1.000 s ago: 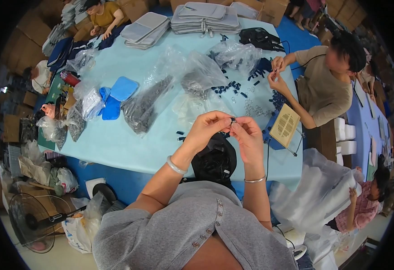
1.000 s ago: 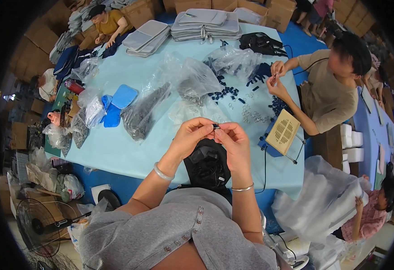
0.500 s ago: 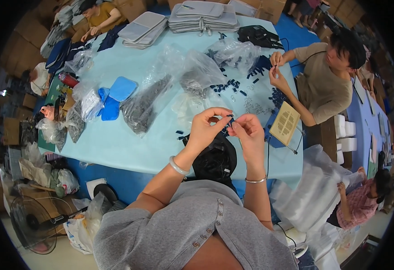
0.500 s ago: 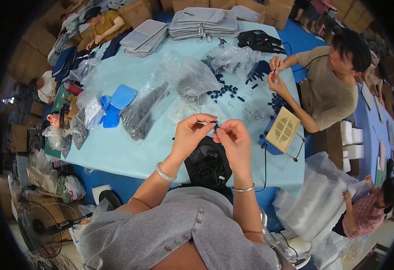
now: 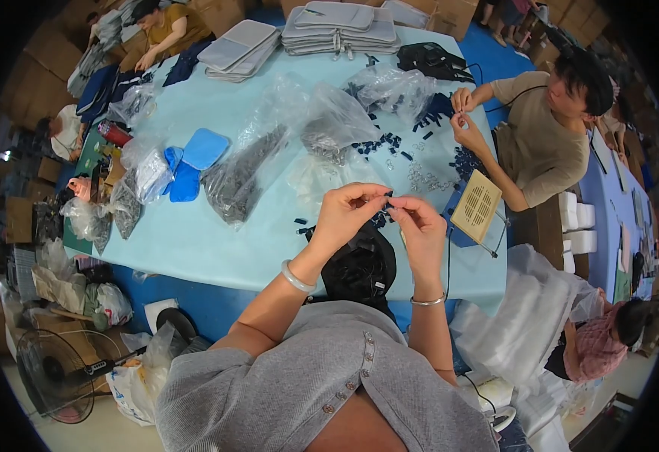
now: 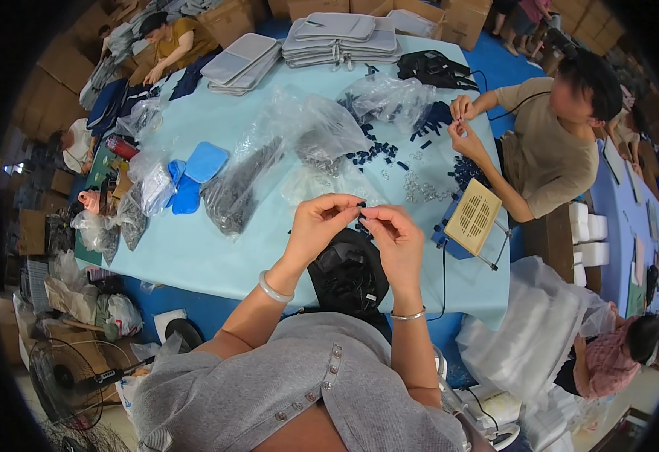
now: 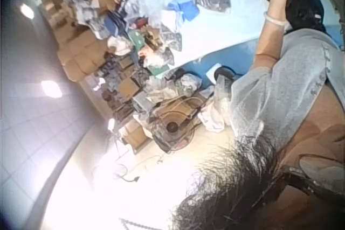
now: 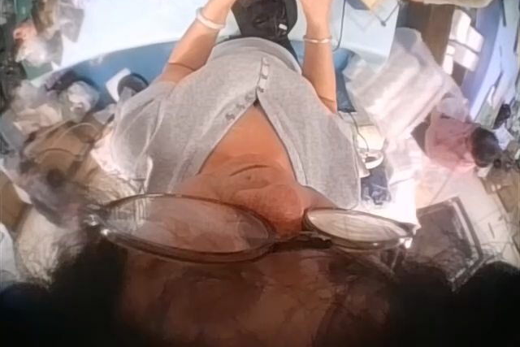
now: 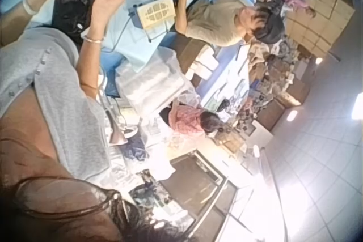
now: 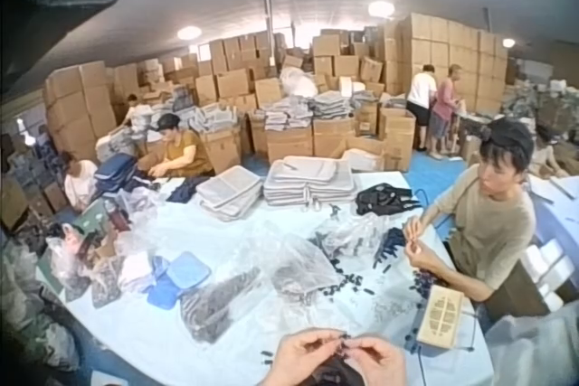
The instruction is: Assembling small plastic and metal hardware components at a workshop table.
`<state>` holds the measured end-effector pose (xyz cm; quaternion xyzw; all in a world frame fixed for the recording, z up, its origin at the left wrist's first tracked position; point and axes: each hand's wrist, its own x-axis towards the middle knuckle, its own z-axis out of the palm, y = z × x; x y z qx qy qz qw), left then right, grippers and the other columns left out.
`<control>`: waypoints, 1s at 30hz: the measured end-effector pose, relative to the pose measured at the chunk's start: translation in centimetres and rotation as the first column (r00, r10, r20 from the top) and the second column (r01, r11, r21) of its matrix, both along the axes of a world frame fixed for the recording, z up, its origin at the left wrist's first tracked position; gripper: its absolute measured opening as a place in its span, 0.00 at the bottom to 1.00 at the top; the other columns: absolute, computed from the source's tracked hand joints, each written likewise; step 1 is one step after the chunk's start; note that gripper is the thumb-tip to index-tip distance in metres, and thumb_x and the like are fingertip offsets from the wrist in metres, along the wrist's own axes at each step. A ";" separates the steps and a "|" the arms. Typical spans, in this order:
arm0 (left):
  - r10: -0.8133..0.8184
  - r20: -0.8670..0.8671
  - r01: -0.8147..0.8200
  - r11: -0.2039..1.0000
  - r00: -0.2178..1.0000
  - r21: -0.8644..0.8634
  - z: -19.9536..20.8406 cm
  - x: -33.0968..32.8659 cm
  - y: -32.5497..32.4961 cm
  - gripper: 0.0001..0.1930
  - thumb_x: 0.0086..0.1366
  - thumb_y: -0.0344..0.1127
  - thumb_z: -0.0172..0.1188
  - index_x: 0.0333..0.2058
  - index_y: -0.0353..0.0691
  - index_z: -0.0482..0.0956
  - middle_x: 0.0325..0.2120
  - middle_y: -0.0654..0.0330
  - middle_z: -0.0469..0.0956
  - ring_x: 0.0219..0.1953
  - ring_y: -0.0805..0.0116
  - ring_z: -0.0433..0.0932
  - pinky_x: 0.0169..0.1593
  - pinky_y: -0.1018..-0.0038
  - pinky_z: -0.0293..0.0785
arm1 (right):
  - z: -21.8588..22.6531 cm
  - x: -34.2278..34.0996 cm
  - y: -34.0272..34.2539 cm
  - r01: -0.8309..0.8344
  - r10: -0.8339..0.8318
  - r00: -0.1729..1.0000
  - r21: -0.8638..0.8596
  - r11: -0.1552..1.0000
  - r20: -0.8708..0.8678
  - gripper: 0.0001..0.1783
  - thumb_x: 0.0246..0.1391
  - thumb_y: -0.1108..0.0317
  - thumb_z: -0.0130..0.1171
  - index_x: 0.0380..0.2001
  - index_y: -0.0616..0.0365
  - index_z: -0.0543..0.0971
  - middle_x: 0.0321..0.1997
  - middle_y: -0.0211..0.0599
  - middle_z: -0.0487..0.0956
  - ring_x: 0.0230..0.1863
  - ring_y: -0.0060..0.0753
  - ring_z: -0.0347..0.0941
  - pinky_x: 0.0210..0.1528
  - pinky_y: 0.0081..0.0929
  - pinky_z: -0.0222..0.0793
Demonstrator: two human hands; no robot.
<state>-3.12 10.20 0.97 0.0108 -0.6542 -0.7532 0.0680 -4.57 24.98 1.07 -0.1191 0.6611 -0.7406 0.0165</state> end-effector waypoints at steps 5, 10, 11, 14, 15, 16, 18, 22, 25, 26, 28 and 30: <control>-0.020 0.009 0.021 0.997 1.000 -0.079 0.0 0.2 0.0 0.09 0.57 0.26 0.59 0.37 0.34 0.80 0.28 0.63 0.79 0.28 0.82 0.73 0.32 0.85 0.69 | 0.7 0.1 -0.3 0.084 -0.079 0.995 0.082 0.993 -0.063 0.06 0.46 0.79 0.60 0.30 0.63 0.77 0.28 0.28 0.76 0.30 0.16 0.70 0.36 0.13 0.67; -0.063 0.062 0.069 0.993 0.996 -0.095 0.6 0.3 0.1 0.08 0.57 0.25 0.59 0.37 0.33 0.79 0.28 0.66 0.78 0.29 0.83 0.71 0.34 0.85 0.68 | 0.7 0.0 -0.2 0.091 -0.090 0.993 -0.005 0.996 0.077 0.06 0.46 0.78 0.61 0.29 0.62 0.74 0.27 0.26 0.75 0.29 0.13 0.68 0.33 0.12 0.65; -0.067 0.062 0.073 0.993 0.996 -0.095 0.6 0.2 0.0 0.08 0.57 0.25 0.59 0.37 0.33 0.79 0.28 0.66 0.78 0.29 0.83 0.71 0.34 0.85 0.68 | 0.7 0.0 -0.2 0.098 -0.096 0.993 -0.021 0.995 0.075 0.07 0.47 0.78 0.61 0.29 0.62 0.74 0.27 0.25 0.75 0.28 0.12 0.68 0.32 0.11 0.65; -0.094 0.066 0.100 0.990 0.993 -0.102 0.5 0.1 0.0 0.08 0.57 0.25 0.58 0.37 0.33 0.79 0.28 0.65 0.78 0.30 0.82 0.72 0.34 0.85 0.68 | 0.6 -0.1 -0.2 0.105 -0.103 0.992 -0.035 0.994 0.074 0.07 0.47 0.78 0.61 0.29 0.61 0.73 0.27 0.25 0.74 0.28 0.12 0.67 0.32 0.11 0.64; -0.095 0.050 0.100 0.990 0.994 -0.097 0.5 0.1 0.0 0.08 0.57 0.25 0.58 0.37 0.33 0.79 0.28 0.65 0.78 0.30 0.82 0.73 0.35 0.85 0.69 | 0.6 -0.1 -0.2 0.105 -0.102 0.992 -0.034 0.994 0.075 0.07 0.47 0.78 0.61 0.29 0.62 0.73 0.27 0.25 0.74 0.27 0.12 0.67 0.32 0.11 0.64; -0.096 0.034 0.099 0.991 0.995 -0.093 0.5 0.0 0.0 0.08 0.57 0.25 0.59 0.37 0.32 0.79 0.28 0.65 0.78 0.31 0.82 0.73 0.35 0.85 0.69 | 0.7 -0.1 -0.2 0.105 -0.103 0.992 -0.034 0.994 0.075 0.07 0.47 0.78 0.61 0.29 0.62 0.73 0.27 0.25 0.74 0.27 0.12 0.67 0.32 0.11 0.64; -0.091 0.007 0.091 0.992 0.996 -0.088 0.5 -0.1 0.0 0.08 0.57 0.26 0.59 0.36 0.33 0.79 0.27 0.64 0.79 0.29 0.81 0.73 0.34 0.84 0.69 | 0.8 -0.2 -0.2 0.099 -0.096 0.992 -0.031 0.995 0.076 0.06 0.47 0.78 0.60 0.29 0.62 0.73 0.27 0.25 0.74 0.28 0.12 0.68 0.32 0.11 0.65; -0.081 0.007 0.081 0.990 0.997 -0.116 0.2 -0.2 0.0 0.07 0.57 0.28 0.59 0.34 0.34 0.80 0.25 0.64 0.79 0.26 0.81 0.72 0.31 0.84 0.68 | 0.4 -0.3 -0.1 0.094 -0.090 0.994 -0.060 0.994 0.066 0.06 0.47 0.79 0.59 0.30 0.62 0.73 0.28 0.26 0.75 0.29 0.13 0.68 0.33 0.11 0.66; -0.075 0.041 0.081 0.986 0.996 -0.143 0.4 -0.1 -0.2 0.06 0.58 0.30 0.59 0.33 0.35 0.79 0.23 0.65 0.78 0.24 0.82 0.71 0.30 0.84 0.68 | 0.3 0.0 -0.2 0.078 -0.077 0.997 -0.032 0.996 0.030 0.07 0.47 0.79 0.59 0.30 0.62 0.73 0.28 0.26 0.75 0.30 0.13 0.69 0.34 0.12 0.67; -0.079 0.035 0.083 0.986 0.996 -0.144 0.4 -0.1 0.0 0.06 0.58 0.30 0.59 0.33 0.35 0.79 0.23 0.65 0.78 0.24 0.82 0.71 0.30 0.84 0.68 | 0.5 0.1 -0.2 0.082 -0.082 0.996 -0.003 0.997 0.030 0.07 0.47 0.79 0.59 0.31 0.62 0.72 0.29 0.27 0.75 0.30 0.14 0.70 0.34 0.13 0.67; -0.029 0.040 0.033 0.995 0.999 -0.092 0.1 -0.1 0.4 0.06 0.58 0.31 0.59 0.33 0.35 0.79 0.21 0.66 0.77 0.23 0.82 0.69 0.28 0.84 0.66 | 0.6 0.1 -0.5 0.097 -0.098 0.995 0.029 0.995 0.031 0.08 0.48 0.79 0.58 0.32 0.63 0.72 0.29 0.28 0.75 0.31 0.14 0.70 0.35 0.13 0.67; -0.012 0.054 0.015 0.998 0.998 -0.061 0.1 0.2 0.9 0.06 0.59 0.31 0.59 0.33 0.35 0.79 0.21 0.67 0.76 0.22 0.82 0.69 0.27 0.84 0.65 | 0.5 0.2 -1.0 0.125 -0.126 0.992 -0.084 0.989 -0.011 0.07 0.49 0.78 0.57 0.33 0.63 0.72 0.30 0.28 0.75 0.32 0.15 0.71 0.36 0.13 0.67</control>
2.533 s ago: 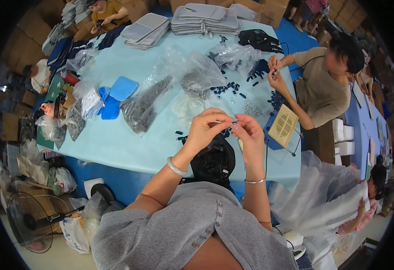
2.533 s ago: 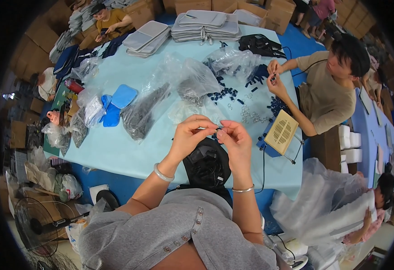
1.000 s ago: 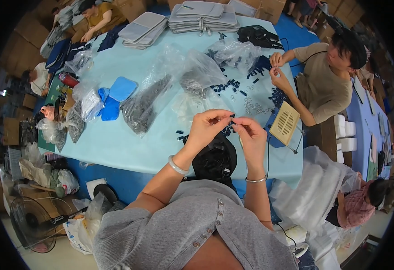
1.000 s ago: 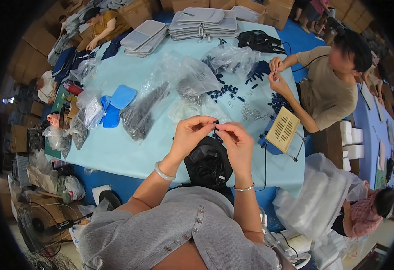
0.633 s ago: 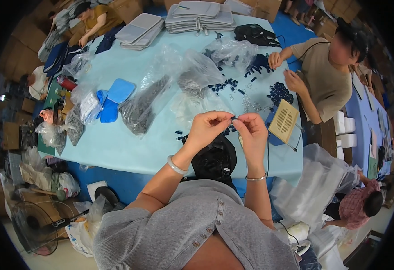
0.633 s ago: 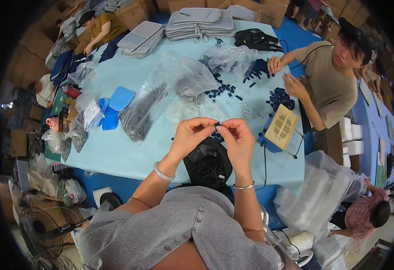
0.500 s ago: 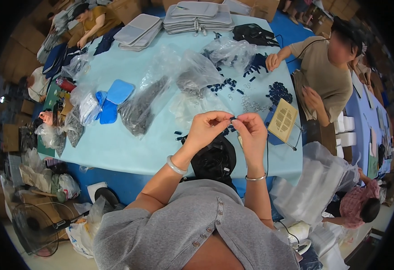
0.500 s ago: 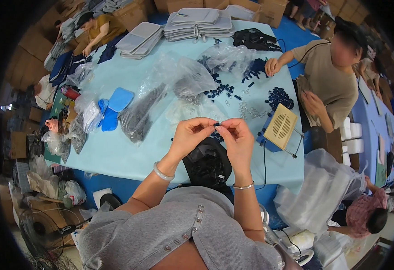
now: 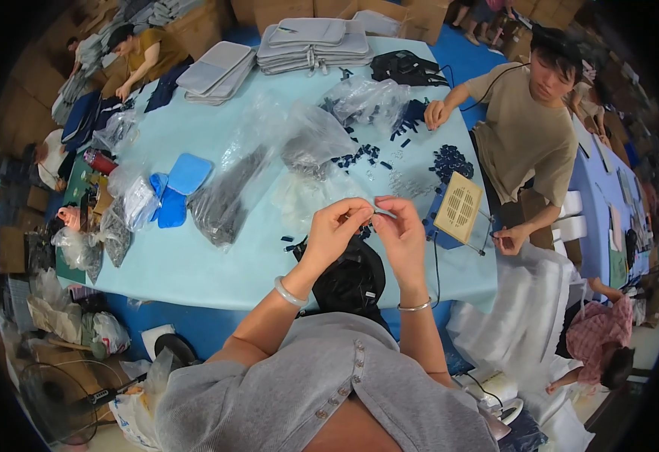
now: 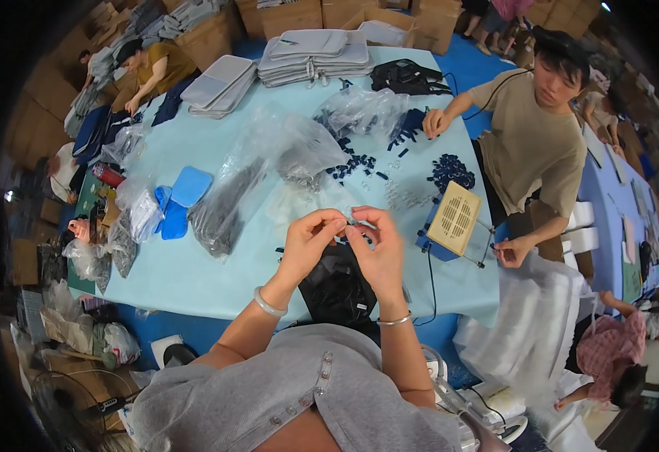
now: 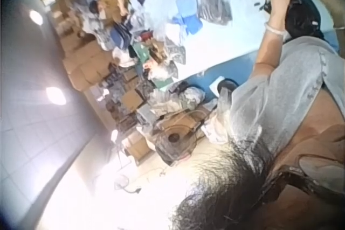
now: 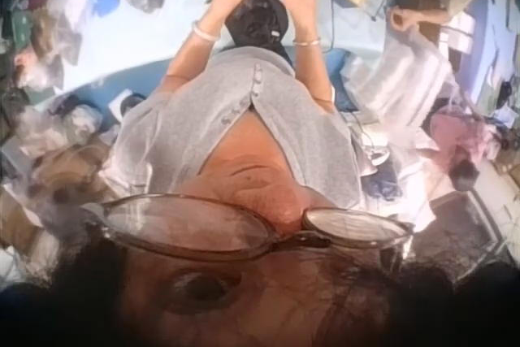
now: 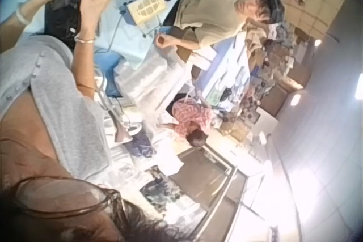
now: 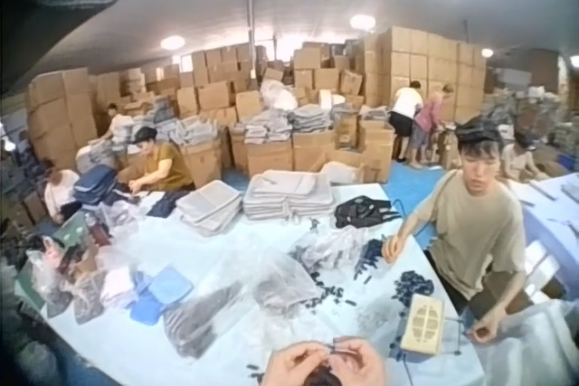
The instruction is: Assembling small plastic and metal hardware components at a workshop table.
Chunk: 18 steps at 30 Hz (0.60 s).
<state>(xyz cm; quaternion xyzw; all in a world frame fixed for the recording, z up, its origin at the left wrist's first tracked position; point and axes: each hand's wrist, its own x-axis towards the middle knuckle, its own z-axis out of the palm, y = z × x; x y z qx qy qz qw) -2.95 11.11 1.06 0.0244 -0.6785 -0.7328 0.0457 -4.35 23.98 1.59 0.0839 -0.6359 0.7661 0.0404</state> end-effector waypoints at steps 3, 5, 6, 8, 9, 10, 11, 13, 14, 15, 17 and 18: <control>0.068 -0.063 -0.065 0.997 0.996 0.036 0.0 0.1 0.8 0.07 0.59 0.32 0.58 0.33 0.35 0.79 0.21 0.67 0.74 0.22 0.82 0.68 0.26 0.85 0.64 | -0.9 0.3 0.3 -0.119 0.127 0.987 -0.079 0.990 0.104 0.06 0.51 0.76 0.56 0.33 0.63 0.71 0.31 0.28 0.74 0.33 0.15 0.71 0.37 0.13 0.67; 0.112 -0.141 -0.107 0.993 0.984 0.045 -0.3 0.1 1.0 0.07 0.60 0.32 0.58 0.33 0.35 0.78 0.21 0.68 0.73 0.22 0.83 0.67 0.25 0.85 0.63 | -0.7 0.6 0.3 -0.103 0.112 0.985 -0.076 0.992 0.134 0.05 0.52 0.75 0.56 0.32 0.63 0.71 0.30 0.28 0.74 0.33 0.15 0.70 0.36 0.13 0.66; 0.095 -0.060 -0.089 0.992 0.994 0.091 -0.7 0.0 1.1 0.07 0.60 0.32 0.58 0.33 0.35 0.78 0.22 0.68 0.73 0.23 0.83 0.68 0.25 0.85 0.62 | -0.6 0.7 0.3 -0.092 0.103 0.981 -0.074 0.993 0.164 0.05 0.53 0.74 0.55 0.32 0.63 0.71 0.30 0.27 0.74 0.32 0.14 0.70 0.35 0.13 0.66; 0.070 0.024 -0.073 0.988 0.997 0.137 -1.2 0.0 1.1 0.07 0.60 0.32 0.57 0.33 0.35 0.78 0.23 0.68 0.73 0.24 0.83 0.68 0.25 0.85 0.62 | -1.1 0.6 0.7 -0.066 0.066 0.988 -0.007 0.998 0.139 0.05 0.53 0.74 0.55 0.31 0.63 0.71 0.29 0.27 0.74 0.30 0.14 0.69 0.34 0.13 0.65; 0.017 0.049 -0.024 0.988 0.999 0.153 -1.2 -0.2 1.1 0.07 0.60 0.32 0.57 0.34 0.35 0.78 0.24 0.68 0.73 0.24 0.83 0.67 0.26 0.85 0.62 | -1.3 0.6 0.9 -0.045 0.038 0.993 0.059 0.997 0.111 0.05 0.53 0.73 0.55 0.31 0.63 0.71 0.28 0.27 0.74 0.28 0.13 0.68 0.32 0.12 0.64; -0.036 0.075 0.023 0.985 0.997 0.170 -1.2 -0.3 1.1 0.07 0.60 0.32 0.57 0.34 0.35 0.78 0.24 0.68 0.74 0.24 0.83 0.67 0.26 0.85 0.62 | -1.2 0.5 1.2 -0.045 0.038 0.993 0.058 0.997 0.115 0.05 0.53 0.73 0.55 0.31 0.63 0.71 0.28 0.27 0.74 0.28 0.13 0.68 0.32 0.12 0.64; -0.035 0.079 0.021 0.985 0.996 0.169 -1.3 -0.5 1.1 0.07 0.60 0.32 0.57 0.34 0.35 0.78 0.24 0.68 0.74 0.24 0.83 0.67 0.26 0.85 0.62 | -0.9 0.5 1.6 -0.044 0.034 0.995 0.119 0.992 0.092 0.05 0.53 0.73 0.55 0.31 0.63 0.71 0.28 0.26 0.74 0.27 0.13 0.67 0.31 0.12 0.64; -0.106 0.012 0.104 0.988 0.994 0.113 -1.4 -0.8 1.1 0.07 0.60 0.32 0.58 0.34 0.35 0.77 0.24 0.69 0.74 0.24 0.83 0.66 0.28 0.84 0.61 | -0.7 0.6 2.2 -0.040 0.028 0.997 0.177 0.983 0.073 0.04 0.53 0.74 0.54 0.30 0.63 0.72 0.27 0.26 0.74 0.26 0.13 0.67 0.30 0.12 0.63; -0.108 0.017 0.105 0.988 0.994 0.112 -1.3 -0.8 1.0 0.07 0.60 0.32 0.58 0.34 0.35 0.77 0.24 0.69 0.74 0.24 0.83 0.66 0.28 0.84 0.61 | -0.7 0.6 2.4 -0.042 0.024 0.996 0.205 0.978 0.086 0.04 0.52 0.74 0.55 0.30 0.64 0.72 0.27 0.26 0.74 0.26 0.13 0.67 0.30 0.12 0.63; -0.144 0.002 0.143 0.988 0.990 0.053 -1.0 -0.9 1.1 0.07 0.61 0.33 0.57 0.33 0.36 0.77 0.25 0.70 0.73 0.26 0.83 0.67 0.30 0.85 0.62 | -0.7 0.6 2.7 -0.041 0.019 0.995 0.233 0.972 0.098 0.04 0.52 0.74 0.55 0.30 0.64 0.72 0.27 0.26 0.74 0.26 0.13 0.67 0.30 0.12 0.63; -0.185 -0.007 0.185 0.983 0.983 -0.008 -0.8 -1.0 1.2 0.07 0.61 0.35 0.57 0.33 0.37 0.76 0.25 0.70 0.72 0.28 0.83 0.67 0.32 0.86 0.62 | -0.6 0.7 3.1 -0.035 0.014 0.997 0.294 0.955 0.075 0.04 0.53 0.73 0.54 0.31 0.64 0.72 0.27 0.27 0.74 0.27 0.14 0.68 0.31 0.12 0.64; -0.166 -0.076 0.163 0.985 0.983 -0.053 -0.9 -1.1 1.4 0.07 0.61 0.34 0.57 0.33 0.36 0.76 0.25 0.70 0.72 0.28 0.83 0.67 0.32 0.86 0.61 | -0.6 0.8 3.3 -0.030 0.014 0.999 0.356 0.934 0.048 0.05 0.54 0.73 0.54 0.31 0.64 0.72 0.27 0.28 0.74 0.27 0.15 0.69 0.32 0.13 0.65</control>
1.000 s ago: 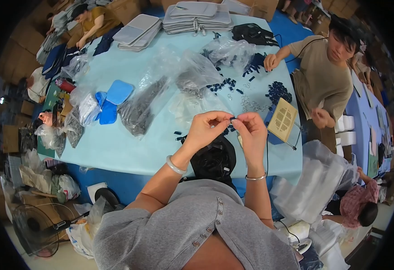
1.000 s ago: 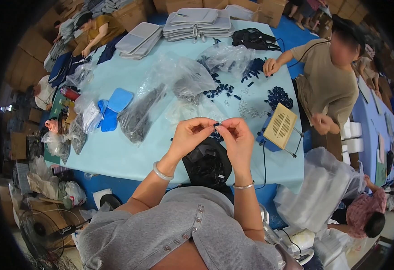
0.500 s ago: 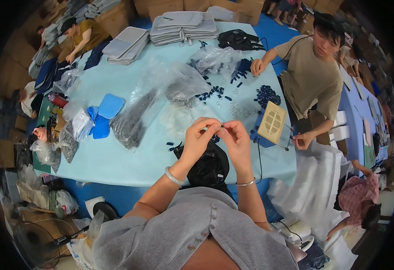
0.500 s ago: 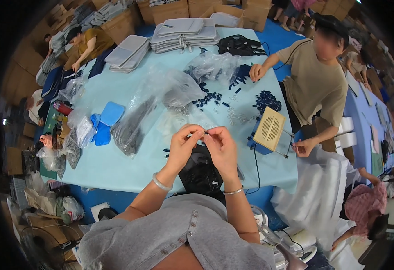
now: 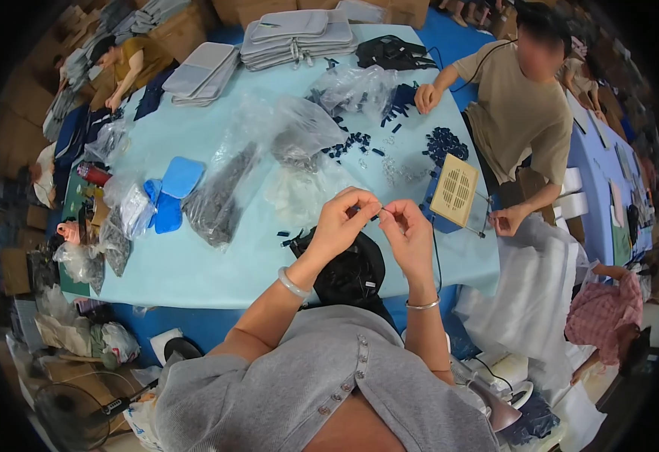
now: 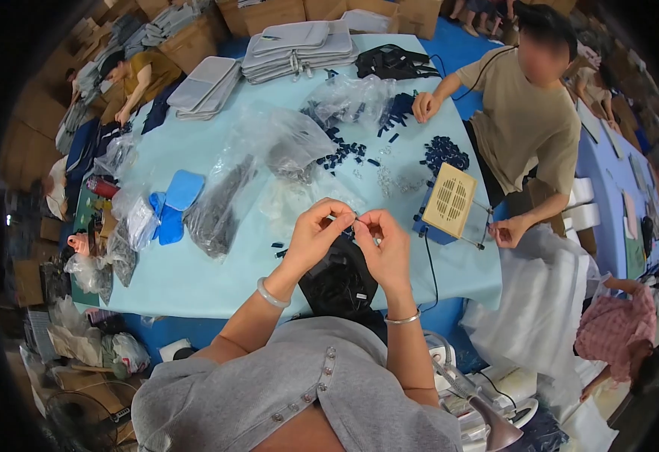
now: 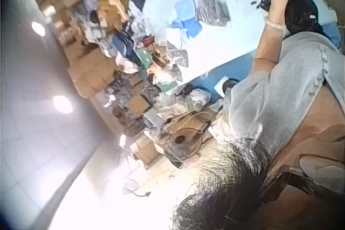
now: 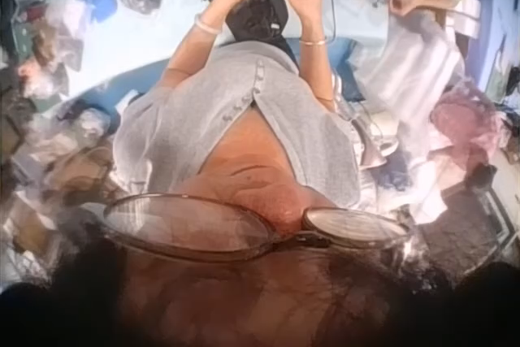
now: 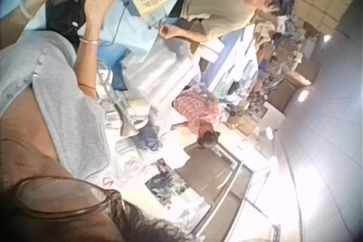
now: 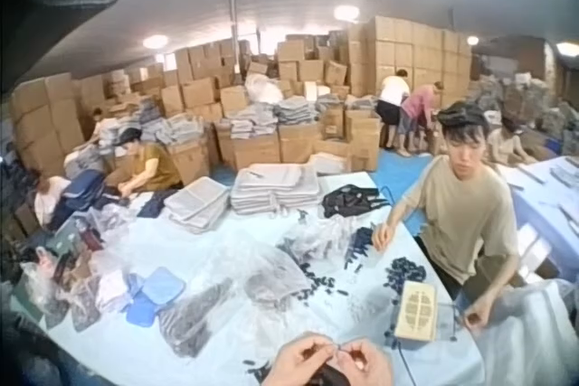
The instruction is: Assembling small plastic and metal hardware components at a workshop table.
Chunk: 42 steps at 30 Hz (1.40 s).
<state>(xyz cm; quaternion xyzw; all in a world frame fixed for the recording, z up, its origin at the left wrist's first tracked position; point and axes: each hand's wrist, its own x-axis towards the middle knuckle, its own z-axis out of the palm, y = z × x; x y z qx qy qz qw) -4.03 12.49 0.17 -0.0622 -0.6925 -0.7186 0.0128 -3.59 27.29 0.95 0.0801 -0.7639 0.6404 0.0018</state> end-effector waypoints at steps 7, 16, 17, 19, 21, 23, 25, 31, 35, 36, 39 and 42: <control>-0.026 0.187 -0.032 0.953 0.982 0.301 -0.7 -0.2 1.6 0.07 0.61 0.34 0.57 0.33 0.37 0.76 0.23 0.72 0.70 0.24 0.85 0.61 0.27 0.86 0.55 | -0.1 0.3 0.5 0.118 0.016 0.971 -0.533 0.838 0.239 0.07 0.58 0.70 0.50 0.35 0.63 0.72 0.31 0.32 0.75 0.33 0.19 0.72 0.38 0.14 0.66; -0.032 0.240 -0.052 0.941 0.970 0.334 -1.0 -0.2 3.7 0.07 0.61 0.34 0.57 0.34 0.36 0.76 0.24 0.71 0.70 0.24 0.85 0.60 0.27 0.86 0.54 | -1.5 0.9 1.2 0.176 -0.087 0.976 -0.489 0.854 0.199 0.08 0.51 0.76 0.58 0.35 0.62 0.72 0.32 0.28 0.75 0.33 0.15 0.70 0.38 0.13 0.66; -0.039 0.243 -0.046 0.942 0.969 0.333 -1.0 -0.1 4.0 0.07 0.61 0.34 0.57 0.34 0.36 0.76 0.24 0.71 0.70 0.24 0.85 0.60 0.27 0.86 0.54 | -1.4 0.9 1.2 0.185 -0.104 0.978 -0.511 0.840 0.182 0.08 0.51 0.76 0.58 0.35 0.62 0.72 0.31 0.28 0.75 0.33 0.15 0.70 0.37 0.13 0.66; -0.037 0.143 -0.014 0.941 0.989 0.339 -1.0 0.0 4.6 0.06 0.61 0.32 0.56 0.34 0.35 0.75 0.24 0.70 0.71 0.25 0.85 0.62 0.28 0.86 0.55 | -1.3 1.0 1.4 0.203 -0.131 0.977 -0.531 0.823 0.170 0.07 0.51 0.76 0.58 0.34 0.63 0.72 0.31 0.29 0.75 0.33 0.15 0.70 0.37 0.12 0.66; -0.058 0.162 -0.002 0.938 0.985 0.346 -1.3 0.0 4.8 0.06 0.61 0.31 0.56 0.34 0.35 0.75 0.25 0.69 0.72 0.26 0.84 0.63 0.29 0.86 0.57 | -1.3 1.0 1.7 0.224 -0.128 0.969 -0.529 0.819 0.213 0.07 0.51 0.75 0.57 0.34 0.63 0.72 0.31 0.29 0.75 0.33 0.15 0.71 0.37 0.12 0.67; -0.078 0.179 0.009 0.935 0.981 0.355 -1.6 -0.1 5.1 0.05 0.61 0.30 0.56 0.34 0.34 0.75 0.25 0.68 0.73 0.27 0.83 0.65 0.30 0.85 0.59 | -1.5 1.1 2.2 0.237 -0.136 0.964 -0.517 0.823 0.227 0.06 0.52 0.75 0.57 0.34 0.63 0.72 0.31 0.29 0.75 0.33 0.16 0.71 0.37 0.12 0.67; -0.096 0.221 -0.002 0.915 0.971 0.404 -1.8 -0.1 5.5 0.05 0.61 0.30 0.56 0.34 0.34 0.75 0.25 0.67 0.73 0.28 0.81 0.68 0.33 0.84 0.62 | -1.8 1.1 2.6 0.247 -0.140 0.960 -0.505 0.827 0.241 0.06 0.52 0.75 0.57 0.33 0.63 0.72 0.31 0.29 0.75 0.33 0.16 0.72 0.37 0.12 0.67; -0.061 0.157 0.013 0.956 0.986 0.293 -1.8 -0.1 7.1 0.06 0.61 0.29 0.56 0.33 0.31 0.75 0.29 0.64 0.72 0.29 0.79 0.70 0.34 0.81 0.65 | -2.4 1.4 3.5 0.298 -0.205 0.950 -0.487 0.821 0.236 0.05 0.53 0.74 0.56 0.33 0.62 0.72 0.31 0.28 0.75 0.32 0.16 0.71 0.37 0.14 0.67; -0.087 0.180 0.036 0.961 0.980 0.273 -2.1 -0.3 7.8 0.06 0.61 0.29 0.56 0.33 0.31 0.76 0.30 0.64 0.72 0.29 0.79 0.70 0.34 0.81 0.66 | -3.1 1.4 4.2 0.325 -0.220 0.942 -0.521 0.789 0.255 0.05 0.53 0.72 0.56 0.32 0.61 0.72 0.30 0.27 0.73 0.31 0.16 0.70 0.37 0.14 0.67; -0.102 0.185 0.046 0.958 0.977 0.282 -2.2 -0.3 8.0 0.06 0.61 0.29 0.56 0.33 0.32 0.76 0.30 0.64 0.72 0.29 0.79 0.70 0.34 0.82 0.65 | -3.2 1.5 4.3 0.333 -0.225 0.939 -0.522 0.785 0.260 0.05 0.54 0.72 0.55 0.32 0.61 0.72 0.30 0.27 0.73 0.31 0.16 0.69 0.36 0.14 0.67; -0.117 0.194 0.057 0.956 0.974 0.289 -2.6 -0.4 8.6 0.05 0.61 0.29 0.56 0.33 0.32 0.76 0.29 0.64 0.72 0.29 0.79 0.70 0.33 0.83 0.65 | -3.5 1.5 4.5 0.374 -0.242 0.923 -0.554 0.744 0.298 0.04 0.54 0.72 0.54 0.31 0.60 0.71 0.27 0.27 0.73 0.29 0.17 0.67 0.34 0.14 0.63; -0.116 0.207 0.058 0.962 0.972 0.267 -2.9 -0.4 9.1 0.05 0.61 0.29 0.56 0.33 0.32 0.76 0.29 0.64 0.72 0.29 0.80 0.70 0.32 0.83 0.64 | -4.1 1.6 5.1 0.356 -0.222 0.931 -0.581 0.732 0.291 0.06 0.54 0.69 0.55 0.32 0.60 0.72 0.30 0.26 0.73 0.31 0.16 0.68 0.36 0.15 0.66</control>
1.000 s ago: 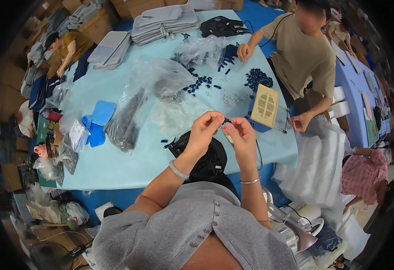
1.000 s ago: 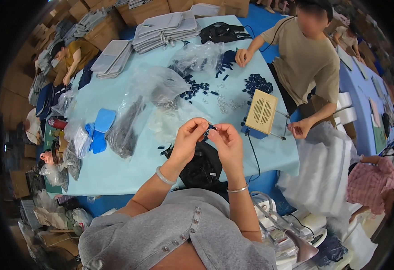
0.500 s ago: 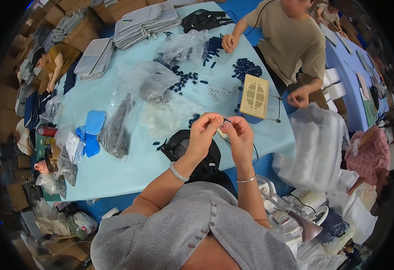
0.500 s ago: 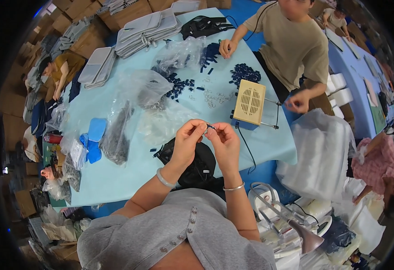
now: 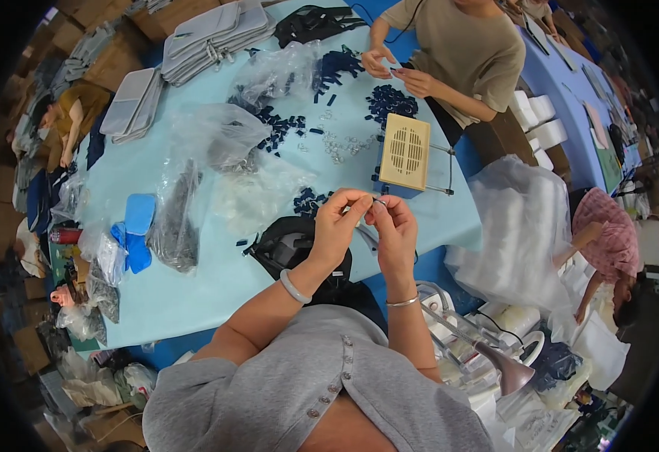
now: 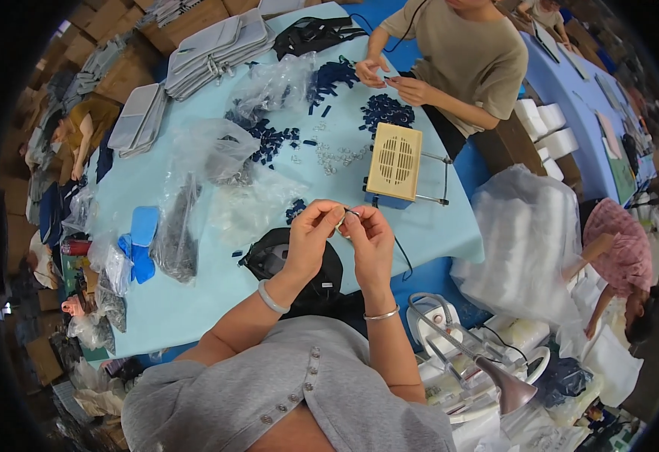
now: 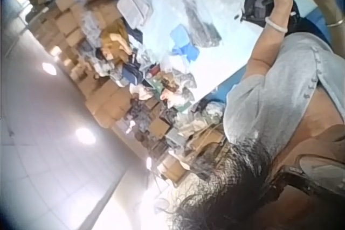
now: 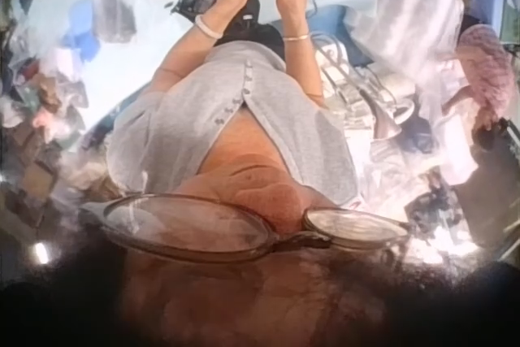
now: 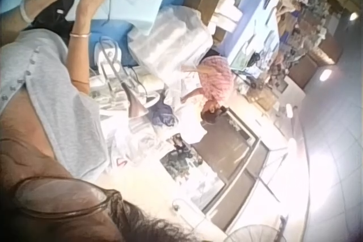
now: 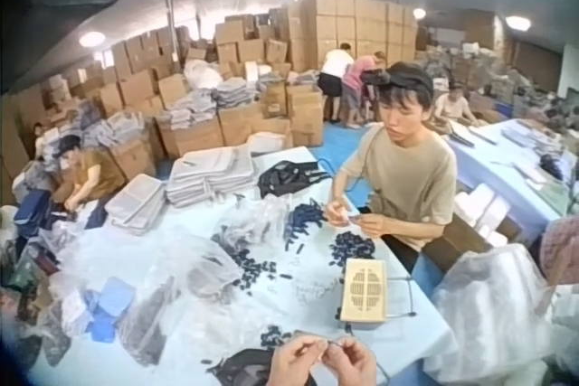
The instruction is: Assembling small plastic and metal hardware components at a workshop table.
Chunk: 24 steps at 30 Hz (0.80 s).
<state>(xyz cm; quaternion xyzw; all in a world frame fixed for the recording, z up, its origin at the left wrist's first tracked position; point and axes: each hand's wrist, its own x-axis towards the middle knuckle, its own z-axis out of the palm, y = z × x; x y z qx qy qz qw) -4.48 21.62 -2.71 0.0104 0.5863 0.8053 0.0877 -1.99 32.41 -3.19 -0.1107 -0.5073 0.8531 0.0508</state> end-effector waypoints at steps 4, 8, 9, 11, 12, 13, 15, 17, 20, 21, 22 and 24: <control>-0.047 0.006 0.047 0.999 0.999 0.027 -0.2 -0.2 0.7 0.06 0.61 0.30 0.56 0.34 0.33 0.77 0.29 0.65 0.74 0.29 0.81 0.69 0.32 0.84 0.64 | -0.4 -0.2 0.7 0.025 -0.025 1.000 -0.016 1.000 0.007 0.06 0.54 0.70 0.55 0.32 0.60 0.72 0.30 0.27 0.73 0.31 0.16 0.68 0.36 0.14 0.65; -0.084 0.133 0.079 0.996 0.988 0.045 0.3 -0.8 1.1 0.07 0.61 0.31 0.56 0.34 0.33 0.77 0.29 0.65 0.75 0.30 0.81 0.70 0.33 0.84 0.65 | -0.8 -0.4 1.7 0.015 -0.015 1.000 0.011 1.000 0.025 0.05 0.55 0.71 0.54 0.33 0.60 0.71 0.29 0.26 0.73 0.31 0.16 0.67 0.36 0.14 0.64; -0.064 0.125 0.059 0.997 0.990 0.047 0.4 -0.8 1.4 0.06 0.61 0.31 0.56 0.34 0.34 0.77 0.28 0.66 0.75 0.29 0.81 0.70 0.33 0.84 0.65 | -0.9 -0.4 1.9 0.007 -0.008 1.000 0.014 1.000 0.025 0.05 0.55 0.71 0.54 0.33 0.60 0.71 0.29 0.26 0.72 0.31 0.16 0.67 0.36 0.13 0.64; -0.045 0.122 0.039 0.998 0.992 0.053 0.1 -1.0 1.7 0.06 0.61 0.31 0.56 0.33 0.34 0.76 0.28 0.66 0.75 0.29 0.81 0.71 0.32 0.84 0.65 | -0.8 -0.5 2.3 0.004 -0.005 0.999 0.041 0.999 0.032 0.05 0.55 0.71 0.54 0.33 0.60 0.71 0.29 0.26 0.72 0.30 0.16 0.67 0.35 0.13 0.64; -0.059 0.047 0.061 0.998 0.997 -0.032 -0.2 -1.1 1.8 0.06 0.61 0.30 0.56 0.33 0.34 0.76 0.27 0.66 0.75 0.27 0.81 0.71 0.31 0.84 0.66 | -0.8 -0.5 2.5 0.002 -0.004 0.999 0.064 0.998 0.033 0.05 0.55 0.72 0.54 0.33 0.61 0.71 0.29 0.26 0.72 0.30 0.16 0.67 0.35 0.13 0.64; -0.080 -0.027 0.077 0.990 0.996 -0.118 -0.4 -1.2 2.0 0.05 0.61 0.30 0.55 0.33 0.34 0.76 0.26 0.66 0.75 0.26 0.81 0.71 0.29 0.84 0.66 | -0.8 -0.5 2.7 0.003 -0.006 0.999 0.069 0.998 0.037 0.05 0.55 0.72 0.54 0.33 0.61 0.71 0.29 0.26 0.72 0.30 0.16 0.67 0.35 0.13 0.64; -0.054 -0.077 0.039 0.980 0.996 -0.193 -0.7 -1.3 2.2 0.05 0.61 0.30 0.55 0.32 0.34 0.75 0.26 0.65 0.75 0.25 0.82 0.71 0.28 0.84 0.66 | -1.0 -0.6 2.6 0.015 -0.021 0.998 0.114 0.993 0.056 0.05 0.54 0.72 0.54 0.33 0.61 0.71 0.29 0.26 0.72 0.30 0.15 0.67 0.35 0.13 0.64; -0.034 -0.129 -0.001 0.965 0.991 -0.264 -0.7 -1.3 2.5 0.05 0.61 0.29 0.55 0.32 0.33 0.75 0.26 0.65 0.75 0.24 0.82 0.70 0.27 0.84 0.66 | -1.3 -0.7 2.6 0.018 -0.025 0.998 0.108 0.994 0.058 0.06 0.54 0.71 0.55 0.33 0.61 0.72 0.29 0.26 0.72 0.30 0.15 0.67 0.35 0.14 0.64; -0.029 -0.057 0.019 0.985 0.998 -0.174 -0.8 -1.4 3.3 0.05 0.61 0.29 0.55 0.33 0.33 0.75 0.26 0.65 0.75 0.25 0.82 0.70 0.28 0.84 0.66 | -1.1 -0.8 3.4 0.034 -0.039 0.993 0.046 0.998 0.111 0.06 0.54 0.71 0.55 0.34 0.61 0.72 0.29 0.26 0.73 0.29 0.16 0.68 0.35 0.14 0.64; -0.032 -0.052 0.023 0.985 0.998 -0.168 -0.9 -1.4 3.5 0.05 0.61 0.29 0.55 0.33 0.33 0.75 0.26 0.65 0.75 0.25 0.82 0.70 0.28 0.84 0.66 | -1.3 -0.8 3.7 0.036 -0.042 0.992 0.052 0.998 0.116 0.06 0.54 0.71 0.55 0.34 0.61 0.72 0.29 0.26 0.73 0.29 0.16 0.68 0.35 0.14 0.64; -0.029 -0.052 0.020 0.984 0.998 -0.176 -1.1 -1.3 3.6 0.05 0.61 0.29 0.55 0.34 0.33 0.75 0.26 0.65 0.75 0.25 0.82 0.70 0.28 0.84 0.66 | -1.4 -0.8 4.0 0.025 -0.030 0.993 0.052 0.998 0.113 0.06 0.54 0.71 0.55 0.33 0.61 0.72 0.29 0.26 0.73 0.29 0.15 0.67 0.35 0.14 0.64; -0.029 -0.032 0.024 0.988 0.999 -0.150 -1.6 -1.2 4.0 0.07 0.61 0.30 0.56 0.35 0.32 0.75 0.26 0.65 0.76 0.25 0.82 0.70 0.29 0.85 0.67 | -1.5 -0.7 4.5 0.013 -0.019 0.993 0.057 0.998 0.117 0.05 0.54 0.71 0.55 0.33 0.61 0.72 0.29 0.26 0.73 0.29 0.15 0.67 0.35 0.14 0.64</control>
